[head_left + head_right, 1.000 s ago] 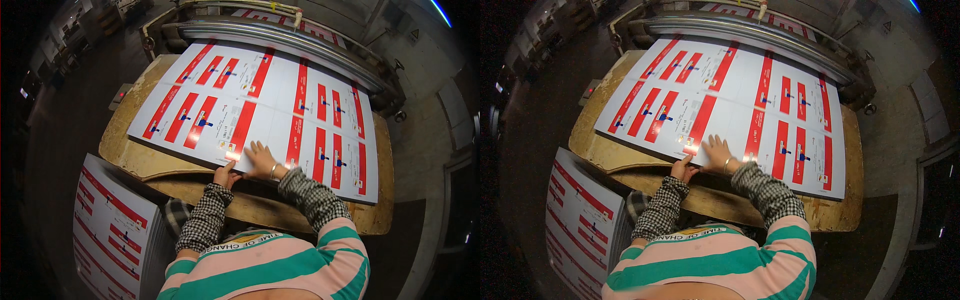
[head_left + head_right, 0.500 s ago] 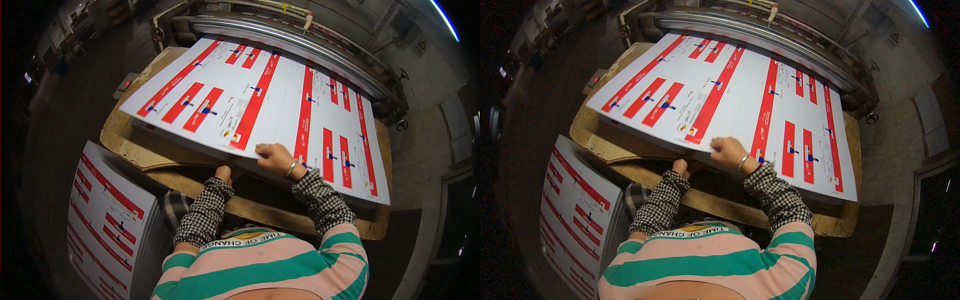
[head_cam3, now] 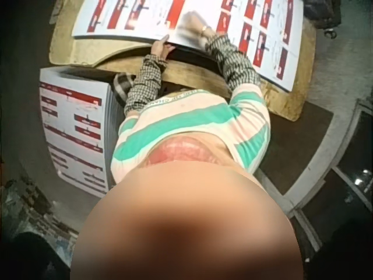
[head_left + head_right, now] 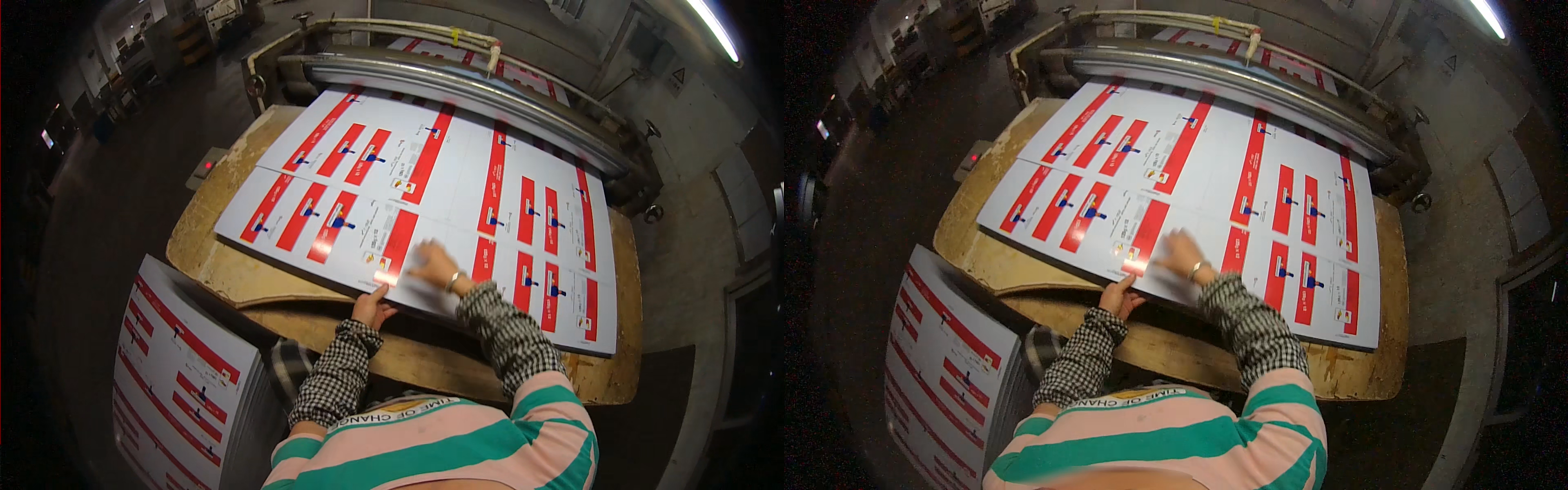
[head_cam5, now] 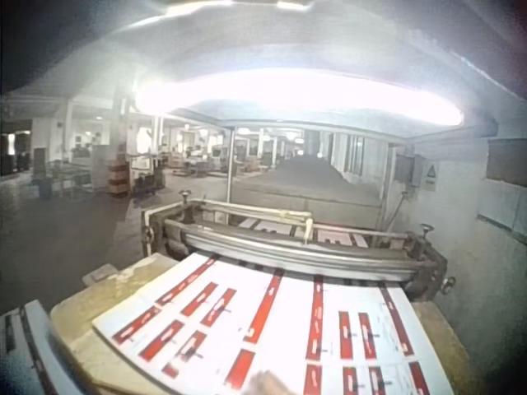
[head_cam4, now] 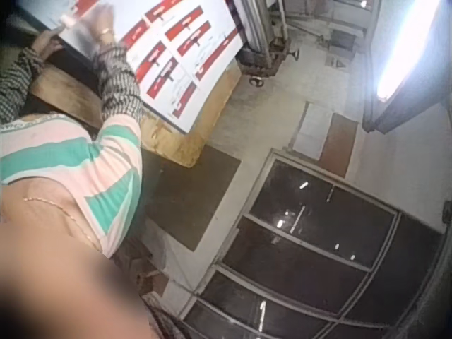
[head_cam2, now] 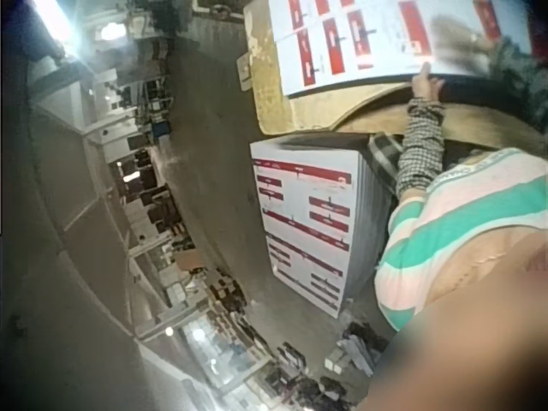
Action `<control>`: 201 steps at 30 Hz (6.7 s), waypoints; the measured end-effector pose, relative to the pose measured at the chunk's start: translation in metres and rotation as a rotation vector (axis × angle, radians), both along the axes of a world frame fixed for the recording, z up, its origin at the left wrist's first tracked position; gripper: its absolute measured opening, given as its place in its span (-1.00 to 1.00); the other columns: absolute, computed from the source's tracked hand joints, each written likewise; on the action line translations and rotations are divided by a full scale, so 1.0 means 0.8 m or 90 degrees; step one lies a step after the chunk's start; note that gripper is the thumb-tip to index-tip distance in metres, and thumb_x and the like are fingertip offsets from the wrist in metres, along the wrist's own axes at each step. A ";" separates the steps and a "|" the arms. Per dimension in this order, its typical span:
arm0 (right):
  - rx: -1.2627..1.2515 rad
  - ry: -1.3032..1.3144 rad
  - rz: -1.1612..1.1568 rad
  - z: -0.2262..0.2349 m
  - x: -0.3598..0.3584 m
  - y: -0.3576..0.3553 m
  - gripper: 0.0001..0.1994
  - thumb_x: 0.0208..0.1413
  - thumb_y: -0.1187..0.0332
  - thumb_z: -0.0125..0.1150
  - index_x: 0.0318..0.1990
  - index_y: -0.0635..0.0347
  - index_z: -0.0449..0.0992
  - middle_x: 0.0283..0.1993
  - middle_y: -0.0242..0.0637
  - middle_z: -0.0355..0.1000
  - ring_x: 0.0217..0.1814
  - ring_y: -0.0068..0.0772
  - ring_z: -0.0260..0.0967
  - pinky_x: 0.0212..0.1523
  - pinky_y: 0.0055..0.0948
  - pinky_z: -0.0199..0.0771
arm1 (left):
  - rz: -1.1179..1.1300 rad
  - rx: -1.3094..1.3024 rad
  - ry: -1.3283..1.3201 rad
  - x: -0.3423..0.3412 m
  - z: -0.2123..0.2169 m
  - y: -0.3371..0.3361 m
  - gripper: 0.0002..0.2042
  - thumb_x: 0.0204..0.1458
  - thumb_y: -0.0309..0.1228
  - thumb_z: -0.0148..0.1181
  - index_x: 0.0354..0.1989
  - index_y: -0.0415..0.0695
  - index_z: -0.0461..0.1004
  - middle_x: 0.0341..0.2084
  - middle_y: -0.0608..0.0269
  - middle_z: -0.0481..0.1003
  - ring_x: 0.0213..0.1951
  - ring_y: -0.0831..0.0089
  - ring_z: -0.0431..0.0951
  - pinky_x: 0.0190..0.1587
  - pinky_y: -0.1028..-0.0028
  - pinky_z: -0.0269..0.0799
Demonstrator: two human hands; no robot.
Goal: Feeding large sheets of printed paper into an industrial rolling or laminating machine.
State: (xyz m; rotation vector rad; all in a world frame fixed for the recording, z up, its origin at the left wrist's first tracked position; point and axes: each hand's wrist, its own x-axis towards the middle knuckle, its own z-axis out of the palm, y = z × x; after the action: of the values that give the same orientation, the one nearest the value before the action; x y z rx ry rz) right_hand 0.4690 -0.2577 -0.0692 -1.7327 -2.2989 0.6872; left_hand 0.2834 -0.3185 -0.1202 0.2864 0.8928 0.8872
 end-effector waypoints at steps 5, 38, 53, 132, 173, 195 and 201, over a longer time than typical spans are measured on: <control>0.011 -0.149 0.124 0.020 -0.020 -0.076 -0.22 -0.41 0.14 0.27 0.08 0.12 0.09 0.16 0.05 -0.07 0.21 0.11 -0.18 0.07 -0.01 0.00 | -0.036 0.032 -0.054 -0.005 0.029 -0.010 -0.80 -0.15 -0.52 0.05 -0.28 -0.21 0.34 -0.44 0.24 0.43 -0.43 0.44 0.47 -0.43 0.47 0.44; 0.101 -0.212 0.095 0.023 -0.056 -0.112 -0.26 -0.35 0.08 0.22 0.08 0.09 0.12 0.12 0.06 0.03 0.16 0.09 -0.06 0.06 -0.05 0.02 | -0.056 0.093 -0.088 -0.037 0.029 -0.042 -0.73 -0.13 -0.52 0.02 -0.20 -0.26 0.29 -0.34 0.13 0.42 -0.31 0.31 0.46 -0.32 0.39 0.43; -0.057 0.285 -0.014 0.042 -0.041 -0.135 -0.74 -0.23 0.46 0.08 -0.29 0.38 0.41 -0.27 -0.15 0.41 -0.23 -0.41 0.36 -0.16 -0.59 0.30 | 0.086 -0.070 -0.008 -0.031 -0.003 -0.046 -0.73 -0.06 -0.50 -0.14 -0.16 -0.31 0.27 -0.26 0.05 0.39 -0.21 0.20 0.42 -0.21 0.23 0.41; 0.009 -0.164 0.084 -0.044 -0.059 -0.115 -0.14 -0.45 0.06 0.31 0.09 0.18 0.06 0.18 0.05 -0.10 0.20 0.18 -0.20 0.08 0.07 -0.08 | -0.030 0.010 -0.066 -0.045 -0.029 -0.062 -0.71 -0.08 -0.42 0.01 -0.15 -0.23 0.26 -0.29 0.16 0.40 -0.35 0.33 0.45 -0.28 0.33 0.41; -0.111 0.249 -0.022 0.072 0.005 -0.069 -0.72 -0.21 0.46 0.02 -0.27 0.40 0.40 -0.13 -0.06 0.35 -0.18 -0.34 0.36 -0.16 -0.53 0.34 | -0.053 0.043 -0.081 -0.018 0.011 -0.031 -0.75 -0.07 -0.49 -0.08 -0.18 -0.30 0.29 -0.30 0.07 0.39 -0.21 0.27 0.40 -0.13 0.28 0.37; 0.075 -0.107 0.046 -0.057 -0.054 -0.116 -0.32 -0.33 0.06 0.24 -0.03 0.30 0.24 0.06 0.15 0.09 0.14 0.03 -0.01 0.09 -0.31 0.04 | -0.018 0.022 -0.057 -0.043 -0.019 -0.084 -0.70 -0.06 -0.38 -0.01 -0.16 -0.29 0.26 -0.30 0.12 0.40 -0.32 0.30 0.45 -0.24 0.31 0.42; -0.027 0.007 0.111 -0.020 -0.050 -0.190 -0.47 -0.28 0.29 0.20 -0.08 0.34 0.30 0.03 0.15 0.14 0.11 -0.03 0.08 0.08 -0.36 0.08 | -0.084 0.051 -0.060 -0.072 -0.035 -0.128 -0.69 -0.18 -0.48 0.12 -0.22 -0.31 0.29 -0.40 0.14 0.40 -0.41 0.32 0.45 -0.34 0.38 0.41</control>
State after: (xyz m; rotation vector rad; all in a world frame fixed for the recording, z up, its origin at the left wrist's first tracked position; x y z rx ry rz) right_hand 0.4287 -0.4097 -0.0850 -1.5533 -2.4659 0.7785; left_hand 0.2260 -0.4211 -0.1485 0.3660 0.7432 0.8083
